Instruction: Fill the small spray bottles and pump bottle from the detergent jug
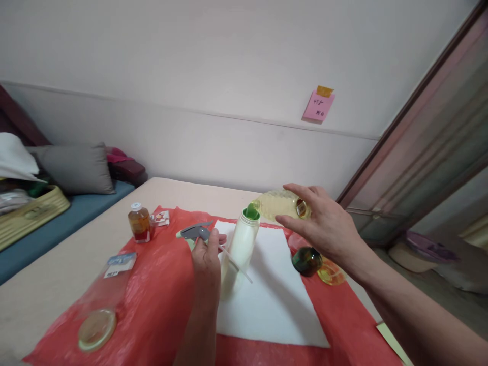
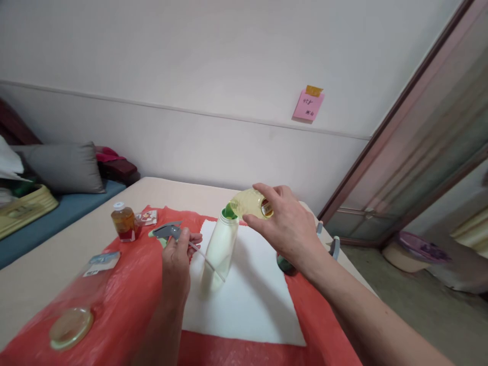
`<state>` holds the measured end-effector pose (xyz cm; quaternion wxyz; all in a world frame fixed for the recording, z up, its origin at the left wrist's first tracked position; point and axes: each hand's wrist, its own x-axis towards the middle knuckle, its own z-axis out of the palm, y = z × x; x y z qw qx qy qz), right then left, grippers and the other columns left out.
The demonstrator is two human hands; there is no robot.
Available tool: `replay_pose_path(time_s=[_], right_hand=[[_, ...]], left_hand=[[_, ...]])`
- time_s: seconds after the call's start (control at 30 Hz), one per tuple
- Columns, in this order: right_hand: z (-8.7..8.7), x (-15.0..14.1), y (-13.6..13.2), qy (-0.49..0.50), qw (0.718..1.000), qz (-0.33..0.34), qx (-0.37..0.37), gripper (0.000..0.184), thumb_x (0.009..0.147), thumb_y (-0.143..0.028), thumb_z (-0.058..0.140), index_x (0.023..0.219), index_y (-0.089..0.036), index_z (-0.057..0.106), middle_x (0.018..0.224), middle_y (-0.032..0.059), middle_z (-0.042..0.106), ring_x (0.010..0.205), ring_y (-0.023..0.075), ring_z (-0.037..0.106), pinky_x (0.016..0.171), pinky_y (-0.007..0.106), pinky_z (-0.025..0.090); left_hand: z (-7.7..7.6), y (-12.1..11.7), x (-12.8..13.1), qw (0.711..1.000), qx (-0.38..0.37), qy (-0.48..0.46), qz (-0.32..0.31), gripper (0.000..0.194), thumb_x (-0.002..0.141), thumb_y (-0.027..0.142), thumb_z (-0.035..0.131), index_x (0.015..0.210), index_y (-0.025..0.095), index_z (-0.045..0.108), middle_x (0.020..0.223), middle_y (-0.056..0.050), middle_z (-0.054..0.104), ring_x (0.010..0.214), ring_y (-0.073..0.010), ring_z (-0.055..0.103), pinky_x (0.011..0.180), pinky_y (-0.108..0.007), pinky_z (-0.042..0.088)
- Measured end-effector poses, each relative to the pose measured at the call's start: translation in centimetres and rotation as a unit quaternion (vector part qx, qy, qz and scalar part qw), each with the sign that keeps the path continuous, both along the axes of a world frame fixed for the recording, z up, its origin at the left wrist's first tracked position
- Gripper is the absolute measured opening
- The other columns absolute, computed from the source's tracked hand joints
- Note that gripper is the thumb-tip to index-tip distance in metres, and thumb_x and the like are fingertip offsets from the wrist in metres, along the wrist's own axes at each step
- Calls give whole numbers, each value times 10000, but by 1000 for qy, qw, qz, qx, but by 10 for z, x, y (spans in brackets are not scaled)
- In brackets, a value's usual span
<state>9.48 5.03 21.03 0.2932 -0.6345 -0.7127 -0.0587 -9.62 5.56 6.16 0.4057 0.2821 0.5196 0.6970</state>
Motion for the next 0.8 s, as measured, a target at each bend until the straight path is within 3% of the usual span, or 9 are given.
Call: replay_pose_path(time_s=[0.17,0.3,0.53,0.8], right_hand=[[13,-14,2,-117,993,20,11,539,753,-490,667,1271,-367,582,1115,63,609,851,245,594,574,311,319],[23,-28,5,-194,980,39,-4,572,783,-402,606,1337,-325,486,1186,59,600,988,271,567,575,301,308],[42,-52,19,-219,974,36,-49,521,747,-402,604,1231,-244,498,1186,65,612,1028,287,542,587,318,305],[51,-51,31,-204,977,41,-53,561,742,-448,591,1259,-245,509,1198,77,607,1048,301,543,655,349,362]], left_hand=[[0,0,-3,1000,0,-7,-8,511,776,639,606,808,134,679,840,-113,710,823,-231,678,707,-325,536],[-2,1,-4,1000,3,-14,-10,512,774,642,607,809,135,671,843,-110,710,837,-234,682,723,-331,544],[-2,3,-6,1000,10,-26,-4,500,763,627,622,807,132,672,849,-112,716,815,-226,692,687,-310,545],[6,-4,-5,1000,19,-10,-2,510,795,627,597,812,123,669,838,-116,714,806,-224,688,681,-316,547]])
